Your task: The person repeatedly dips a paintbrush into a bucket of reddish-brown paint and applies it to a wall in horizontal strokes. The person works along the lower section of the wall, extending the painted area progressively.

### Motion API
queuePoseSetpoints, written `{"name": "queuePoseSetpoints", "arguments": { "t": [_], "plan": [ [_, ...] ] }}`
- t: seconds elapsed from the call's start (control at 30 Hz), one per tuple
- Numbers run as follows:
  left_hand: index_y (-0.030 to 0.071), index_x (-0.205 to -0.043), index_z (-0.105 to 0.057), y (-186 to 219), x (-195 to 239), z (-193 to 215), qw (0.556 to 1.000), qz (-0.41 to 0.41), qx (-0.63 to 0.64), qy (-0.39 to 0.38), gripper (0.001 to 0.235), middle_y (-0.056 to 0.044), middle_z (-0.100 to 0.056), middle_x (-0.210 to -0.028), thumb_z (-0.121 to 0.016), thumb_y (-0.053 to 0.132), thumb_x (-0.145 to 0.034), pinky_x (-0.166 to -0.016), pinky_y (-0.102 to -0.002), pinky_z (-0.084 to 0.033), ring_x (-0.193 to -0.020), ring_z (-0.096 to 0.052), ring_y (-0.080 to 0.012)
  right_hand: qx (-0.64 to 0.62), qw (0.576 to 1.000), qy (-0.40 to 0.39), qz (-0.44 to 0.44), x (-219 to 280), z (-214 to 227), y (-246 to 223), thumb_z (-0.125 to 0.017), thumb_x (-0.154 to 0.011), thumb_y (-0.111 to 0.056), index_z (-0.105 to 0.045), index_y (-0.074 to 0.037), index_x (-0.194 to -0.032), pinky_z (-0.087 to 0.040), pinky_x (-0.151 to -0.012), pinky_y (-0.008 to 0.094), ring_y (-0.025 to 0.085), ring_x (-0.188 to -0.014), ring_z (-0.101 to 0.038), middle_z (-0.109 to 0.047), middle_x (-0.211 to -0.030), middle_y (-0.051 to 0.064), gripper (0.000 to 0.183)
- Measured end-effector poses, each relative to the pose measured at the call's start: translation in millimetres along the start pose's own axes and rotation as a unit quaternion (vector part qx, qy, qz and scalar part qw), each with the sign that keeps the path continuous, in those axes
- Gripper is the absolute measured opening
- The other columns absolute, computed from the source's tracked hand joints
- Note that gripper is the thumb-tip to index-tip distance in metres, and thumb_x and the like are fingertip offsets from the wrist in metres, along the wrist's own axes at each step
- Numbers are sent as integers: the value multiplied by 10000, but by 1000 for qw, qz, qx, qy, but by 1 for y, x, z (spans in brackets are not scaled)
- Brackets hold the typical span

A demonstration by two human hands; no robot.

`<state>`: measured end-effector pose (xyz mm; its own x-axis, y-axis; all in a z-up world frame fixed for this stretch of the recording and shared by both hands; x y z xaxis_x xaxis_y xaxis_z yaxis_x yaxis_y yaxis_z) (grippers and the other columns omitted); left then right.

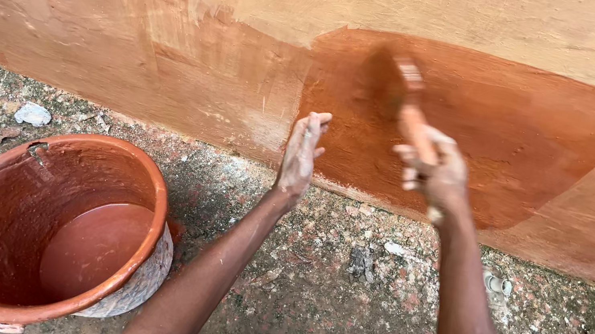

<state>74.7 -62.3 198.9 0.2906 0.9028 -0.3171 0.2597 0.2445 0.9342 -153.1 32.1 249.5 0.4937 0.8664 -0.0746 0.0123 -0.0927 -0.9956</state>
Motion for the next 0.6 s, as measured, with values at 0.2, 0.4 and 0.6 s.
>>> {"name": "queuePoseSetpoints", "arguments": {
  "t": [0.2,0.4,0.6],
  "plan": [
    [90,-1429,-480,-7,-11,28,999,10,26,38,830,-214,-421,-1557,-266,738,-957,-1132,-574,-398,-1460,-413,-346,-76,952,288,74,4,81,1,-579,-954,44,-319,-128,-1271,-514,-404,208,88,-542,-605,-669,-948,114,444],
    [100,-1416,-498,-11,-14,34,996,20,46,76,799,-191,-452,-1545,-323,721,-947,-1118,-570,-409,-1436,-445,-332,-106,962,239,79,-8,27,8,-509,-1145,-324,-354,-40,-1209,-533,-394,263,134,-583,-606,-627,-912,130,330],
    [65,-1438,-462,-18,-4,-10,1000,3,11,21,804,-218,-482,-1506,-404,708,-959,-1155,-558,-399,-1402,-483,-320,-10,1000,8,-18,2,-49,13,-634,-905,25,-354,-100,-1346,-525,-417,238,128,-571,-607,-695,-1022,182,538]
  ]
}}
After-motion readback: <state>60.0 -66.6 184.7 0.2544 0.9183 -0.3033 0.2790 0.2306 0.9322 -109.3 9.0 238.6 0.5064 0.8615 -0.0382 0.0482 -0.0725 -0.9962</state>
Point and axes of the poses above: each hand's wrist, its own x-axis away from the middle knuckle, its own z-axis out of the back of the hand, y = z × x, the point moved 6 cm from there along -x, towards the middle knuckle
